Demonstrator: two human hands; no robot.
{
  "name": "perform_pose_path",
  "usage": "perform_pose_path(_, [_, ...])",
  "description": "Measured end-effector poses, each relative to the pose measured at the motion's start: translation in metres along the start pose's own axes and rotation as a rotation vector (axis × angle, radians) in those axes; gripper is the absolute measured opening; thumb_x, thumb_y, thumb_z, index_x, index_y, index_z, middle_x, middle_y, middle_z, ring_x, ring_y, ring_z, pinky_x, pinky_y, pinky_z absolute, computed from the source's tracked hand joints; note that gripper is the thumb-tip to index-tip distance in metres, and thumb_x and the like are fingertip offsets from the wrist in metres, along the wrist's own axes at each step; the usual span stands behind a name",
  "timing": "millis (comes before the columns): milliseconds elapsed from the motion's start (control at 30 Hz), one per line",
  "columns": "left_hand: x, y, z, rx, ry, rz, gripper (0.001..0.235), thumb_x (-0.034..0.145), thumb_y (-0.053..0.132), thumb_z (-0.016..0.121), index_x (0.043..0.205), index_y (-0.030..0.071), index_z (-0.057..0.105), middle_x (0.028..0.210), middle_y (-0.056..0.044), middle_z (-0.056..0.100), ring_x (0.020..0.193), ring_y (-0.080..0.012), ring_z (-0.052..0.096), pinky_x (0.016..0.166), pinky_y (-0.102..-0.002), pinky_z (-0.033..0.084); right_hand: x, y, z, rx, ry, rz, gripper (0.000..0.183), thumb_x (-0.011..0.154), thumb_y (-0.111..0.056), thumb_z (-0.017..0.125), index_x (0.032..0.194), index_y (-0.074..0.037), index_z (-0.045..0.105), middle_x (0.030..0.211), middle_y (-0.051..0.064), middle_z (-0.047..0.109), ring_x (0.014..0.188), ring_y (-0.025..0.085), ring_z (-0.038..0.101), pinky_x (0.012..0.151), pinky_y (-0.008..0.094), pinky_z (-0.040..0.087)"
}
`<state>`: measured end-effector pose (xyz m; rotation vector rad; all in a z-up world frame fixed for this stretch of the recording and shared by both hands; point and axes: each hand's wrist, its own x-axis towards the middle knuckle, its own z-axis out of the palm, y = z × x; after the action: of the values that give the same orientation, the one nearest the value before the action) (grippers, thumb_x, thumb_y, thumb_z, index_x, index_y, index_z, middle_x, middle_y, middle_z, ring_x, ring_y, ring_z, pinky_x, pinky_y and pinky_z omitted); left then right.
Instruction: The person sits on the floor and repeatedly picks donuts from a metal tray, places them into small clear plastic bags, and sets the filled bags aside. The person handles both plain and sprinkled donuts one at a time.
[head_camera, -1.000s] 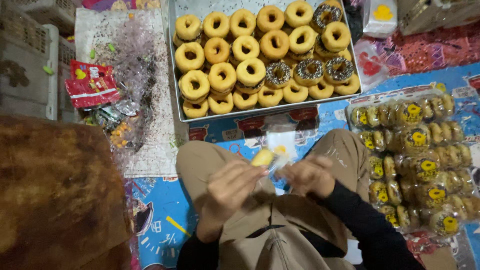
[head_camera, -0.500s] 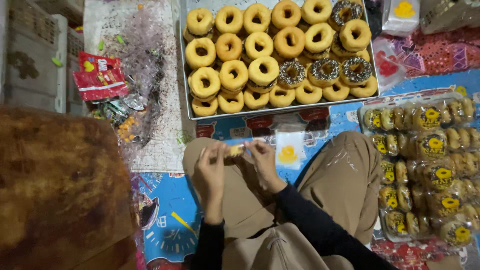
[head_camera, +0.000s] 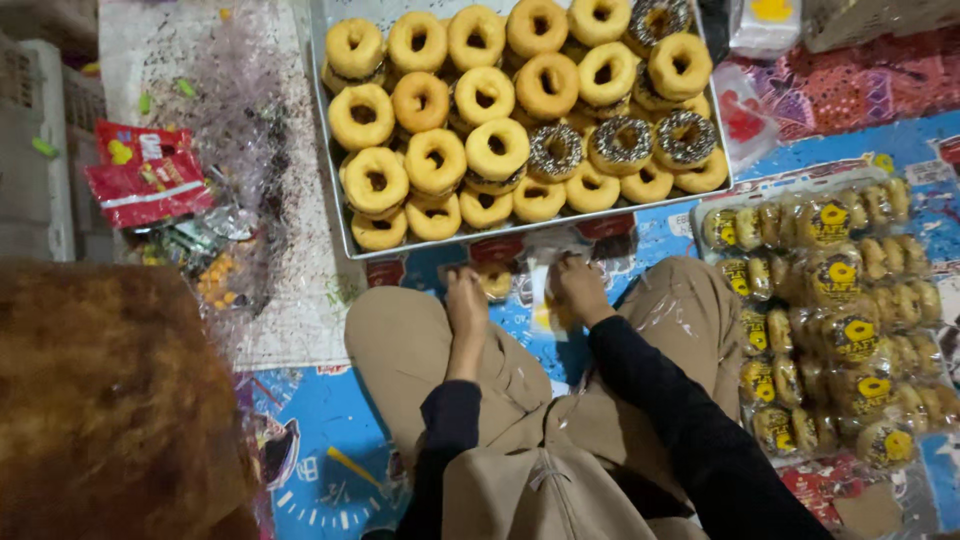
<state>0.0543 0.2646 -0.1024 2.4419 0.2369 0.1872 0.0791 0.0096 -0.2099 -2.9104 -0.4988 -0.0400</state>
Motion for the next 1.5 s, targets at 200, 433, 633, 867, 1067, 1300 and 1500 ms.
perform_pose_path(200, [-0.009,0.034,0.023,0.285,-0.162,-0.033,0.044,0.081,0.015,0.073,0.120,0.000,0.058,0.132,-0.026,0.050,0.127,-0.0462,0.046,0.098,-0.053,0.046,-0.006,-0.011,-0.002,0.088,-0.207,0.023,0.036,0.086,-0.022,0.065,0.120,-0.008,0.065,0.100,0.010,0.069,0.100,0.030,0.065,0.089,0.050,0.043])
perform_pose_path(433, [-0.056,0.065,0.025,-0.235,0.005,0.110,0.045,0.095,0.017,0.065,0.135,0.000,0.055,0.143,-0.025,0.050,0.139,-0.0450,0.042,0.116,-0.051,0.035,0.013,-0.022,-0.051,-0.114,-0.528,-0.051,0.015,0.093,-0.027,0.062,0.087,-0.018,0.073,0.092,0.009,0.072,0.090,0.026,0.070,0.100,0.045,0.040])
perform_pose_path(633, [-0.054,0.104,0.042,-0.467,-0.743,-0.373,0.046,0.111,0.041,0.052,0.125,0.004,0.074,0.105,-0.034,0.073,0.108,-0.0489,0.068,0.095,-0.055,0.050,-0.062,-0.037,-0.139,0.025,-0.083,-0.151,0.027,0.080,-0.012,0.058,0.103,-0.011,0.073,0.106,0.010,0.074,0.109,0.030,0.066,0.100,0.052,0.040])
perform_pose_path(867, [-0.075,0.137,-0.038,-1.681,-0.080,-0.163,0.065,0.090,0.029,0.067,0.151,0.034,0.044,0.165,0.010,0.025,0.151,-0.0120,0.030,0.119,-0.043,0.031,-0.034,-0.109,-0.275,0.308,0.095,-0.040,0.083,0.088,-0.047,0.066,0.152,0.000,0.043,0.128,0.027,0.063,0.119,0.045,0.057,0.099,0.053,0.043])
perform_pose_path(1067, [0.011,0.024,-0.072,-2.274,0.325,-0.286,0.023,0.119,0.026,0.069,0.126,0.005,0.063,0.112,-0.008,0.069,0.102,-0.0197,0.063,0.098,-0.039,0.051,0.133,-0.124,-0.338,0.520,-0.032,-0.026,0.055,0.082,-0.064,0.073,0.106,-0.015,0.081,0.089,0.012,0.078,0.074,0.028,0.074,0.066,0.042,0.055])
perform_pose_path(1300, [0.015,0.019,-0.104,-2.377,0.425,-0.836,0.038,0.092,0.032,0.072,0.123,0.016,0.059,0.118,-0.015,0.062,0.111,-0.0341,0.064,0.100,-0.058,0.051,0.233,-0.104,-0.345,0.083,-0.100,-0.120,0.050,0.072,-0.044,0.085,0.088,0.001,0.071,0.085,0.023,0.071,0.079,0.038,0.069,0.072,0.047,0.056])
perform_pose_path(1500, [0.019,0.051,-0.094,-2.494,0.417,-0.918,0.052,0.090,0.040,0.070,0.131,0.014,0.052,0.130,-0.024,0.055,0.126,-0.0490,0.056,0.105,-0.066,0.044,0.065,-0.125,-0.354,1.217,0.119,0.001,0.064,0.076,-0.005,0.084,0.134,0.005,0.060,0.124,0.011,0.070,0.113,0.020,0.069,0.102,0.037,0.056])
